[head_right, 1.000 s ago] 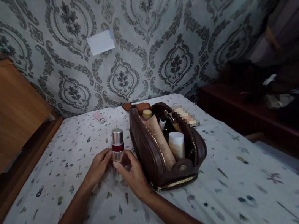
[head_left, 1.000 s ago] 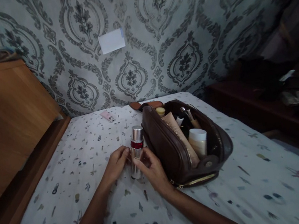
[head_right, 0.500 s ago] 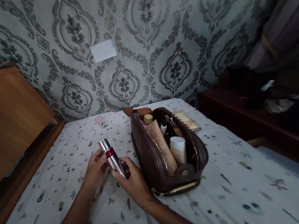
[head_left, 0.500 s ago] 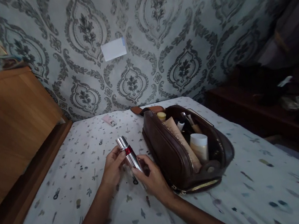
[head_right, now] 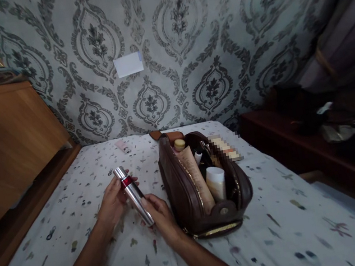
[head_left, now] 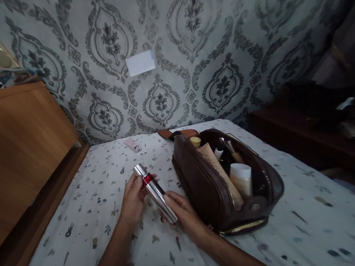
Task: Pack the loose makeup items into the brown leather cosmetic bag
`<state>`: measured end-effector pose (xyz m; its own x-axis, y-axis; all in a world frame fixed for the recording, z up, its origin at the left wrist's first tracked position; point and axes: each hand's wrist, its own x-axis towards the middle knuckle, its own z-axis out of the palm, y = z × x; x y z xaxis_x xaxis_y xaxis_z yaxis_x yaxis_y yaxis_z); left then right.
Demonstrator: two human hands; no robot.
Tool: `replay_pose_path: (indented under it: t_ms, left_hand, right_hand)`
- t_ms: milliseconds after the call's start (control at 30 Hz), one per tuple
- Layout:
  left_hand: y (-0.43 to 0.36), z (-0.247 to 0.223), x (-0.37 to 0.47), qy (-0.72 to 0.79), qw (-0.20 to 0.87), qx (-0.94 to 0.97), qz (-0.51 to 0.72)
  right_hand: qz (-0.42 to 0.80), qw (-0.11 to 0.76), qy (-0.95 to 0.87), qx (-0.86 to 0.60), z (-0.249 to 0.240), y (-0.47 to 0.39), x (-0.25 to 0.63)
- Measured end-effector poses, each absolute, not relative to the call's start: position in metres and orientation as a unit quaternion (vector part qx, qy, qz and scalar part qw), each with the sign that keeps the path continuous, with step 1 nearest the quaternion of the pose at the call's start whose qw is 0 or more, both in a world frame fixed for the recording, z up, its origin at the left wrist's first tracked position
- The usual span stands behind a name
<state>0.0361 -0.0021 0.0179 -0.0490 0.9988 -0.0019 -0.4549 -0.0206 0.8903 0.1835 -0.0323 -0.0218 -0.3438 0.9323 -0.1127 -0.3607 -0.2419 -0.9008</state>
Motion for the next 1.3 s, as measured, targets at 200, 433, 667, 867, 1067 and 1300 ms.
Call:
replay_pose_path:
  t_ms: [200, 433, 667, 867, 1067, 1300]
  left_hand:
    - [0.004, 0.013, 0.029, 0.373, 0.576, 0.34, 0.643]
    - [0.006, 0.01, 0.027, 0.371, 0.575, 0.323, 0.654]
    - [0.006, 0.01, 0.023, 0.365, 0.574, 0.315, 0.662]
    - [0.006, 0.011, 0.025, 0.359, 0.553, 0.317, 0.682]
    - [0.008, 0.006, 0.023, 0.364, 0.552, 0.33, 0.674]
    - [0.004, 0.015, 0.014, 0.294, 0.615, 0.365, 0.634]
  right_hand:
    - [0.684, 0.458, -0.438, -0.361, -0.03, -0.031, 0.182]
    - [0.731, 0.459, -0.393, -0.318, -0.025, -0.031, 0.183]
    - [0.688, 0.459, -0.447, -0.34, -0.026, -0.032, 0.182]
    - [0.478, 0.527, -0.572, -0.408, -0.027, -0.033, 0.184]
    - [0.386, 0.542, -0.599, -0.445, -0.031, -0.032, 0.187]
    - [0.396, 0.56, -0.577, -0.443, -0.039, -0.029, 0.186]
